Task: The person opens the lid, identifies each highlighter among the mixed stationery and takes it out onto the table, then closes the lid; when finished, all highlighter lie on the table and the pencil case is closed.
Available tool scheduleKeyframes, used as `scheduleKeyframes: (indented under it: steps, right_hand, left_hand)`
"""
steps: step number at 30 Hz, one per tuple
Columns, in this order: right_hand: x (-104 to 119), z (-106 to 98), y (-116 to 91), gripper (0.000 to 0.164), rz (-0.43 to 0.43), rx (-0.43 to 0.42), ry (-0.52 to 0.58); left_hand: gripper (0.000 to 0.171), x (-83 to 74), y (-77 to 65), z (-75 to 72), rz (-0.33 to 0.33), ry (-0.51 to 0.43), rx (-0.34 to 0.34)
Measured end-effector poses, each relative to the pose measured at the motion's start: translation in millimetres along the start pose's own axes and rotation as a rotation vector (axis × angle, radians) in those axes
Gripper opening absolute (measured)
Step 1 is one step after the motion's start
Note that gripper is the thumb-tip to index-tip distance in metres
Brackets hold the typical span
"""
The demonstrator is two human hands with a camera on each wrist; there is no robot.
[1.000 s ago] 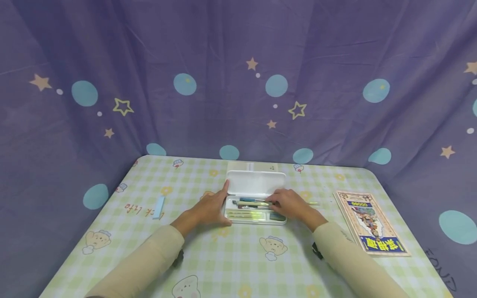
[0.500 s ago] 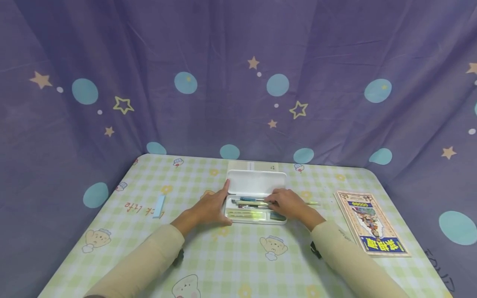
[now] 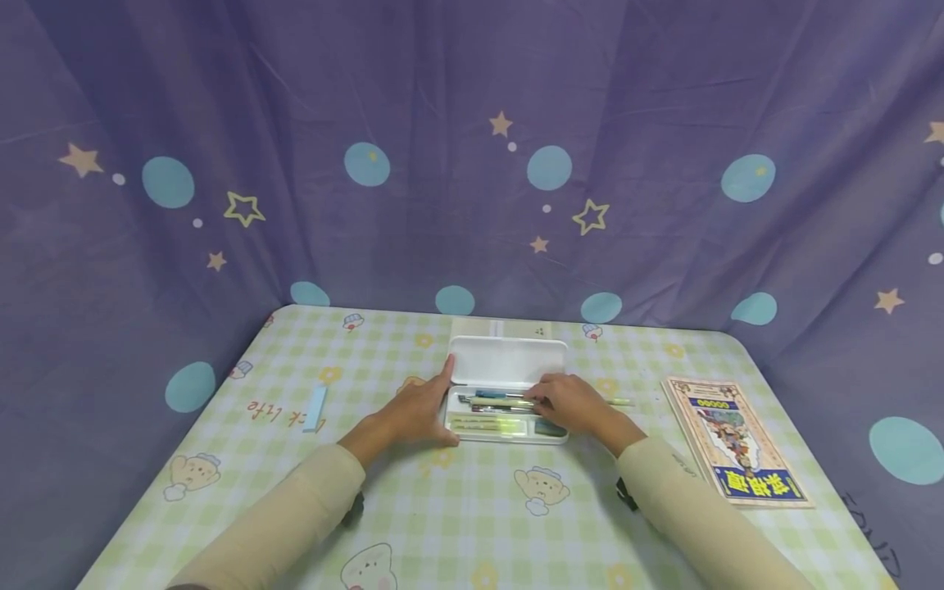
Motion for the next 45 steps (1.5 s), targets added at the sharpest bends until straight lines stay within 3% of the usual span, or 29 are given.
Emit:
scheduleKeyframes:
  steps: [18,29,45]
  right_hand:
    - [-5,-2,-3,0.028,-0.058,-0.006,0.002]
    - [-9,-7,-11,0.025,-0.066,-0.060,0.023]
    - [-20,-10,-21,0.025,-0.020,-0.064,0.151]
  left_hand:
    - [0.144,0.8,1.3,0.0,0.011,0.027,-0.010]
    - [0.145,-0.4,1.5,0.0,0.012,0.033,-0.015]
    - [0.145,-1.7,0.6,-0.8,0.002,0.019,-0.008]
Point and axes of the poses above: each hand's wrist, its own y-axis towards the middle knuckle, its own z-axis out of the palm, x = y × z, the point moved 2 cm from there along y, towards the middle knuckle, and after that the axes turned 10 degrees about x, right-handed, at the moved point
